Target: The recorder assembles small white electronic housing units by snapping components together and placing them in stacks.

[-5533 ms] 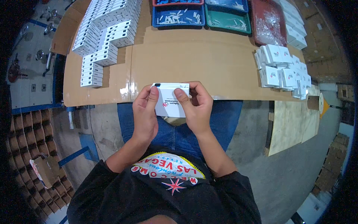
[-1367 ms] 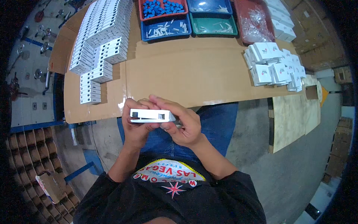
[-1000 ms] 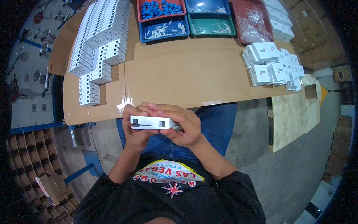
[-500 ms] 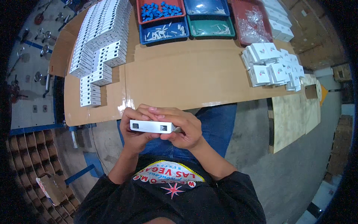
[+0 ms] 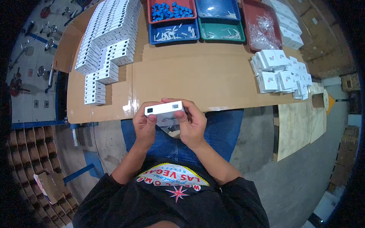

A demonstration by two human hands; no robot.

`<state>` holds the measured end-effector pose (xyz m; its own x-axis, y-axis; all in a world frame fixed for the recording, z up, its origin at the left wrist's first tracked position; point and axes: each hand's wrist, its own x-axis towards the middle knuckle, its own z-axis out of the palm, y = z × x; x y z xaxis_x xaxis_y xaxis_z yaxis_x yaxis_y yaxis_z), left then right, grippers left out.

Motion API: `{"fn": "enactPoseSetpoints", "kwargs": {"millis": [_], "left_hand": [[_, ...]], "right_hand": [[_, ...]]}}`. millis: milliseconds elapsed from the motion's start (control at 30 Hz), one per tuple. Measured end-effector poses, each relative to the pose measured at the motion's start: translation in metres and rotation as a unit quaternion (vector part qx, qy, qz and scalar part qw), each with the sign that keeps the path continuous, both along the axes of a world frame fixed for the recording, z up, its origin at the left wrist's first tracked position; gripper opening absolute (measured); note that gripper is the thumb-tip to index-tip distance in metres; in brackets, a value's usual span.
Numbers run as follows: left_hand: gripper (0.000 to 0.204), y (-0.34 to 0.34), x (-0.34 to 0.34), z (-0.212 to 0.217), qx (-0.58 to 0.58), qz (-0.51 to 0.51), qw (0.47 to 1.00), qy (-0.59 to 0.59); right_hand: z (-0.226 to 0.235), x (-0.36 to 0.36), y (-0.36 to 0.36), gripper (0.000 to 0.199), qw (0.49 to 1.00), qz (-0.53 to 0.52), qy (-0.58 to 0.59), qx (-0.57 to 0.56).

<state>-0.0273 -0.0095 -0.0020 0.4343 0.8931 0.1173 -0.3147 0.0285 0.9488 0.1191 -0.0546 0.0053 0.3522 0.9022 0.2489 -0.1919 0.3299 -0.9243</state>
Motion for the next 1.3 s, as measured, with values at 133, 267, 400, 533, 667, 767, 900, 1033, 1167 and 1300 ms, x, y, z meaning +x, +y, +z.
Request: {"fn": "enactPoseSetpoints", "kwargs": {"millis": [133,267,400,533,667,767,900,1033,1167,1300], "left_hand": [[0.038,-0.002,0.010,-0.005,-0.047,-0.016,0.999,0.023],[0.030,-0.001,0.013,-0.008,-0.094,-0.011,0.996,0.000],[0.026,0.000,0.016,-0.011,-0.117,0.007,0.993,0.007],[0.029,0.007,0.016,-0.031,-0.135,-0.004,0.991,0.022],[0.042,0.012,0.016,-0.034,-0.187,0.030,0.982,0.000],[0.050,0.012,0.012,-0.039,-0.171,0.036,0.985,-0.016],[0.065,-0.002,0.011,-0.059,-0.061,-0.004,0.998,-0.022],[0.057,-0.005,0.005,-0.051,-0.133,0.020,0.988,-0.074],[0.052,-0.010,-0.002,-0.105,-0.178,0.110,0.978,-0.019],[0.041,-0.011,-0.008,-0.141,-0.196,-0.080,0.967,0.140]], "right_hand": [[-0.002,-0.002,0.011,0.041,0.995,-0.073,0.004,-0.072],[-0.025,0.008,0.006,0.040,0.967,-0.111,-0.205,-0.107],[-0.031,0.006,0.014,0.038,0.973,-0.104,-0.151,-0.141],[-0.048,0.019,0.022,0.034,0.967,-0.039,-0.089,-0.235],[-0.044,0.011,0.025,0.038,0.941,-0.144,-0.253,-0.173],[-0.045,0.005,0.020,0.057,0.921,-0.033,-0.369,-0.122],[-0.056,-0.018,0.021,0.061,0.944,0.004,-0.326,-0.058],[-0.074,0.012,0.013,0.035,0.964,0.017,-0.175,-0.199],[-0.062,0.017,0.030,0.030,0.977,-0.057,-0.138,-0.155],[-0.049,0.002,0.061,0.033,0.982,-0.016,-0.105,-0.153]]}}
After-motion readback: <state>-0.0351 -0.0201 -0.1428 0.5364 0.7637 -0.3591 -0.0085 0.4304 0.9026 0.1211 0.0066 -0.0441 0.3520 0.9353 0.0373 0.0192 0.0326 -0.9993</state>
